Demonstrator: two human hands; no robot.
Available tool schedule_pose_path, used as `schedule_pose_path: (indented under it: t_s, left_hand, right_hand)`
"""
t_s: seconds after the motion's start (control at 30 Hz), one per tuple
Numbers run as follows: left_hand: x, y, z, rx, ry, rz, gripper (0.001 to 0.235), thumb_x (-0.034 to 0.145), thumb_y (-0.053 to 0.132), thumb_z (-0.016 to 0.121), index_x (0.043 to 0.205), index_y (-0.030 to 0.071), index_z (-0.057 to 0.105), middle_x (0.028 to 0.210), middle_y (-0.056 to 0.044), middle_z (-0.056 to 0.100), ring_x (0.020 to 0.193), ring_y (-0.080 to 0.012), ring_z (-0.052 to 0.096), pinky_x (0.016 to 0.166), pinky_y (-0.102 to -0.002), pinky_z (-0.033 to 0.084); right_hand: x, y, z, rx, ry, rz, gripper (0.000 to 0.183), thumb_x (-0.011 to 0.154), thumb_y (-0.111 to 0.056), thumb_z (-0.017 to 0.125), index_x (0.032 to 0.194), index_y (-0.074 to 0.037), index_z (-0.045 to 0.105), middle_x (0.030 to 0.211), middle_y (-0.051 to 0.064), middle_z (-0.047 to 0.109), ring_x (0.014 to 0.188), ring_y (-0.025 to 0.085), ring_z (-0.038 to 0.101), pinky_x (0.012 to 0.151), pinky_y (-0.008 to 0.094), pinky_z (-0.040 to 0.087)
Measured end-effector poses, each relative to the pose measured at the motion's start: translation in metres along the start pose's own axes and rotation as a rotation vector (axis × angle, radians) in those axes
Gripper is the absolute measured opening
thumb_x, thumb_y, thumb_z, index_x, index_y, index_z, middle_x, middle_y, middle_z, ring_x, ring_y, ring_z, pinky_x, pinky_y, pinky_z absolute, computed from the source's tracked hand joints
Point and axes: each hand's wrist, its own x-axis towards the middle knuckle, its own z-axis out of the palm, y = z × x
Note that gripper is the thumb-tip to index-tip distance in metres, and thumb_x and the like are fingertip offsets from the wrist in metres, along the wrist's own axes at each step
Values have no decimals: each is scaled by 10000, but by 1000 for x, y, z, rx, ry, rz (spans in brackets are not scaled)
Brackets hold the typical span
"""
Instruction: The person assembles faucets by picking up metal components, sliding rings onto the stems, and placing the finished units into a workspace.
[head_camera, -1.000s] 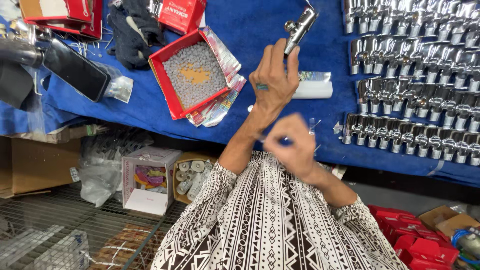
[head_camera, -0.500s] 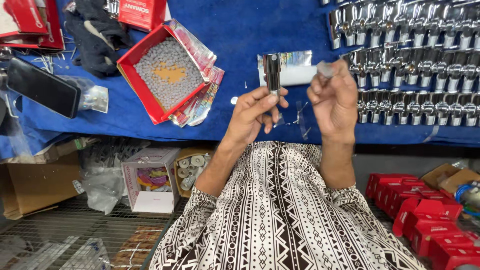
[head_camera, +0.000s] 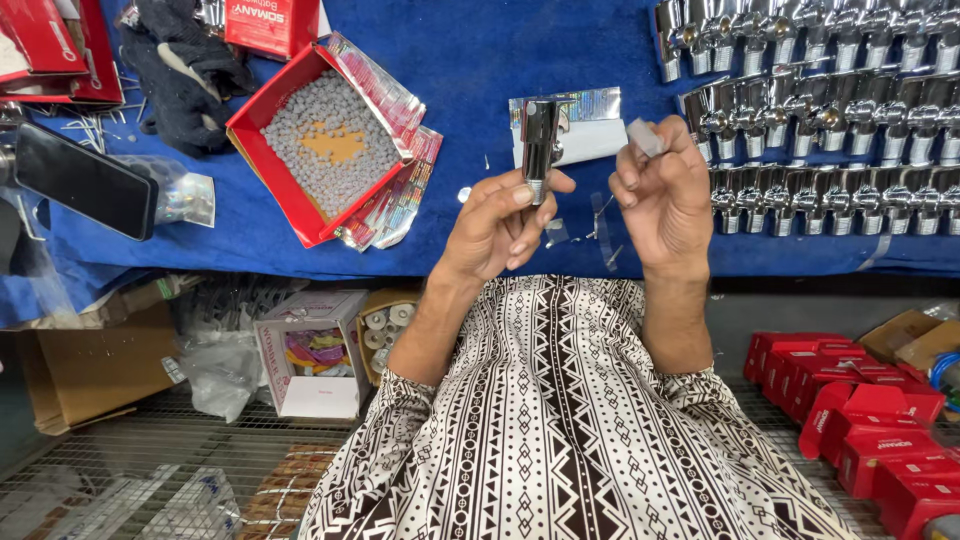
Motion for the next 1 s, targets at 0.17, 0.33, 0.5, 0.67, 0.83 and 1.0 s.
schedule_pose_path:
  t_s: [0.17,0.33,0.5,0.67,0.83,1.0]
  left_hand:
    - [8,-7,-7,203,123,30,365,1068,159,563,1315,-107,604,909,-75,633,564,-62,510,431,-213,428]
    - [10,-11,-14,218,149,26,350,1060,155,577,1304,-92,623,889,-69,638,559,-55,514,435,-211,430]
    - [11,-20,-21,292,181,33,238,1065,147,613,1140,-76,645,897,-83,662,591,-55,536,455,-219,448]
    - [11,-19,-18,325,197,24,216,1024,151,634,1095,-50,667,874,-73,670,586,-45,542,455,-206,450]
    - [11,-15,-13,364,183,54,218,1036,150,629,1084,-57,678,867,-70,669,590,-47,549,463,-207,452]
    - [10,-15,-13,408,185,55,246,1026,143,629,1147,-64,683,862,-69,669,589,-48,550,465,-208,453]
  right_hand:
    - [-2,1,3,-8,-3,51,223,997,-174,759,1074,-78,572,1020,32,619,827,138,567,654,240,455]
    - [-8,6,4,-47,-8,142,143,1003,-94,696,1105,-21,626,899,31,578,737,135,528,609,279,446]
    - [-7,10,5,-127,-48,258,138,990,-16,606,1113,43,633,764,20,505,634,115,473,554,268,424]
    - [-4,12,8,-164,-61,291,158,1000,-23,595,1124,70,631,738,10,487,626,113,467,556,262,424]
    - [0,14,7,-193,-43,300,175,1007,-39,600,1141,69,634,729,3,487,620,106,463,548,256,420]
    - [2,16,4,-207,-30,301,174,1005,-33,584,1136,69,636,728,3,492,619,103,459,558,262,423]
